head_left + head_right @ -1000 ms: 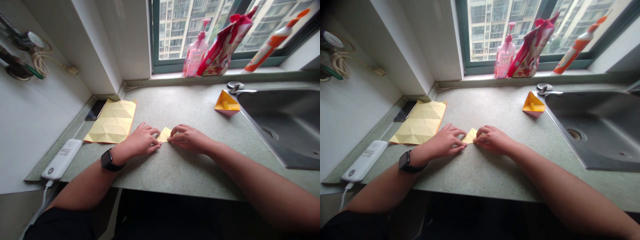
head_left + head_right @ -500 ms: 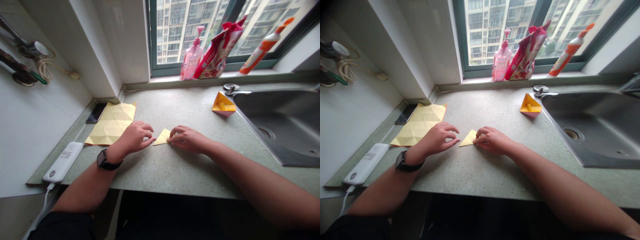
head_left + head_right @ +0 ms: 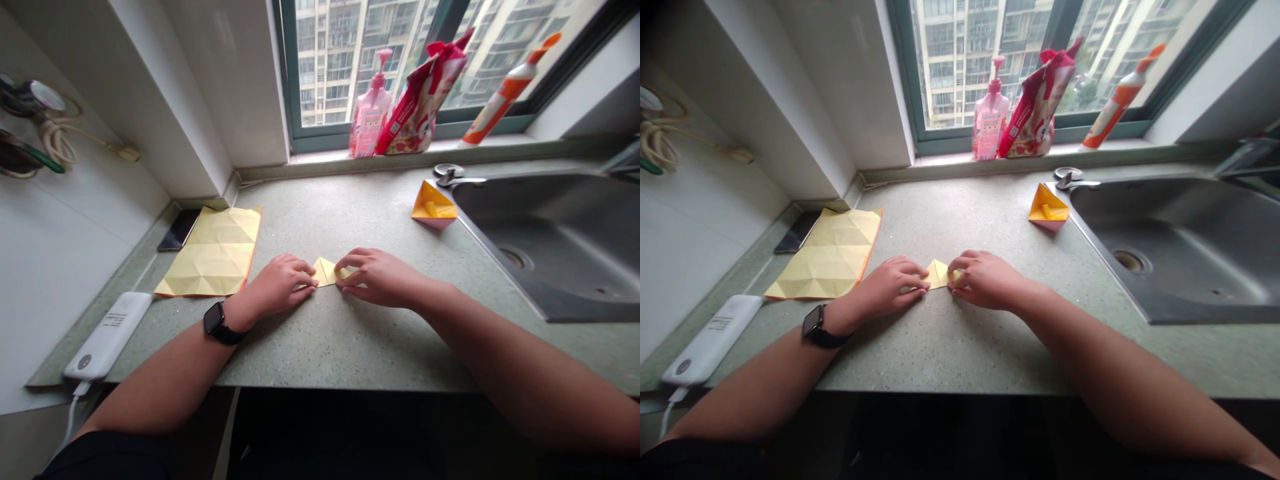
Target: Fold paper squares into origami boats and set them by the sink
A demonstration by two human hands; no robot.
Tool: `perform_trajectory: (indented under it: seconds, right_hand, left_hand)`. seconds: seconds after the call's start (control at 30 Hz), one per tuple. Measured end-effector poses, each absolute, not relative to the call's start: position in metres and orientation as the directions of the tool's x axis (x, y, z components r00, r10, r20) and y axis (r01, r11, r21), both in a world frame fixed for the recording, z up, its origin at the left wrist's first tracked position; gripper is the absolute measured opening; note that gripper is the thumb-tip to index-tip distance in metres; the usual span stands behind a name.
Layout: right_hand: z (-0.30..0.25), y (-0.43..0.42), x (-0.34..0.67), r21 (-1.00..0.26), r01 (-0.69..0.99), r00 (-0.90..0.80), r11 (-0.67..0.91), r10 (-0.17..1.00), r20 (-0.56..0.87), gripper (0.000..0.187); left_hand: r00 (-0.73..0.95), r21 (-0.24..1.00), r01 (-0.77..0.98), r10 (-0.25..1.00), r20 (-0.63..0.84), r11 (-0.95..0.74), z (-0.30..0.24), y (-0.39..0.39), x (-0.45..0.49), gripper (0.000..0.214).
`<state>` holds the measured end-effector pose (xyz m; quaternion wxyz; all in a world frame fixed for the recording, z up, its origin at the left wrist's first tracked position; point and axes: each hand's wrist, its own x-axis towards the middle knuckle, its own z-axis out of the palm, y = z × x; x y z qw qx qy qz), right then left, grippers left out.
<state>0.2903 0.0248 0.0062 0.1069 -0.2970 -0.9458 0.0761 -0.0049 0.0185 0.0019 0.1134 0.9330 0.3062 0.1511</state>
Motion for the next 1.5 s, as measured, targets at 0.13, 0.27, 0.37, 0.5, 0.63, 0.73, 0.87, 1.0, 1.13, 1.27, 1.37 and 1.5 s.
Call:
perform_trajectory:
  seconds: [0.13, 0.27, 0.37, 0.5, 0.63, 0.73, 0.87, 1.0, 1.13, 1.27, 1.37, 1.5]
  right_hand:
    - [0.014, 0.022, 0.3, -0.191, 0.647, -0.734, 0.738, 0.67, 0.105, 0.021]
    - [0.014, 0.027, 0.314, -0.173, 0.704, -0.688, 0.689, 0.722, 0.074, 0.019]
    - [0.014, 0.032, 0.315, -0.189, 0.705, -0.681, 0.683, 0.727, 0.086, 0.022]
    - [0.01, 0.032, 0.302, -0.224, 0.731, -0.619, 0.645, 0.764, 0.18, 0.016]
    - [0.002, 0.027, 0.287, -0.238, 0.702, -0.655, 0.672, 0.739, 0.157, 0.028]
    - [-0.003, 0.025, 0.283, -0.256, 0.673, -0.672, 0.694, 0.718, 0.178, 0.03]
    - [-0.007, 0.025, 0.281, -0.265, 0.665, -0.664, 0.698, 0.715, 0.218, 0.019]
    - [-0.01, 0.025, 0.28, -0.255, 0.703, -0.62, 0.664, 0.747, 0.239, 0.014]
    - [-0.012, 0.025, 0.278, -0.259, 0.7, -0.624, 0.665, 0.746, 0.232, 0.014]
    - [-0.014, 0.024, 0.278, -0.252, 0.697, -0.63, 0.671, 0.742, 0.23, 0.021]
    - [-0.014, 0.024, 0.278, -0.279, 0.697, -0.617, 0.661, 0.75, 0.236, 0.02]
    - [-0.012, 0.023, 0.278, -0.341, 0.677, -0.599, 0.652, 0.758, 0.259, 0.027]
  left_hand:
    - [0.762, 0.319, 0.543, 0.615, 0.202, -0.777, 0.001, 0.019, -0.004, 0.015]
    - [0.761, 0.328, 0.541, 0.617, 0.201, -0.775, 0.0, 0.019, -0.005, 0.015]
    - [0.758, 0.328, 0.543, 0.619, 0.205, -0.773, 0.0, 0.019, -0.005, 0.015]
    - [0.747, 0.322, 0.55, 0.626, 0.224, -0.771, 0.0, 0.018, -0.005, 0.014]
    - [0.725, 0.317, 0.568, 0.644, 0.244, -0.759, 0.001, 0.018, -0.007, 0.011]
    - [0.699, 0.314, 0.595, 0.67, 0.252, -0.74, 0.002, 0.019, -0.007, 0.008]
    - [0.666, 0.302, 0.643, 0.709, 0.234, -0.704, 0.003, 0.018, -0.005, 0.019]
    - [0.649, 0.265, 0.679, 0.728, 0.219, -0.685, 0.003, 0.017, -0.003, 0.023]
    - [0.638, 0.229, 0.699, 0.735, 0.228, -0.678, 0.002, 0.017, -0.003, 0.019]
    - [0.632, 0.216, 0.701, 0.732, 0.252, -0.68, -0.001, 0.019, -0.003, 0.022]
    - [0.617, 0.242, 0.696, 0.736, 0.279, -0.675, -0.002, 0.019, -0.003, 0.026]
    - [0.564, 0.341, 0.688, 0.768, 0.304, -0.641, -0.002, 0.019, -0.002, 0.025]
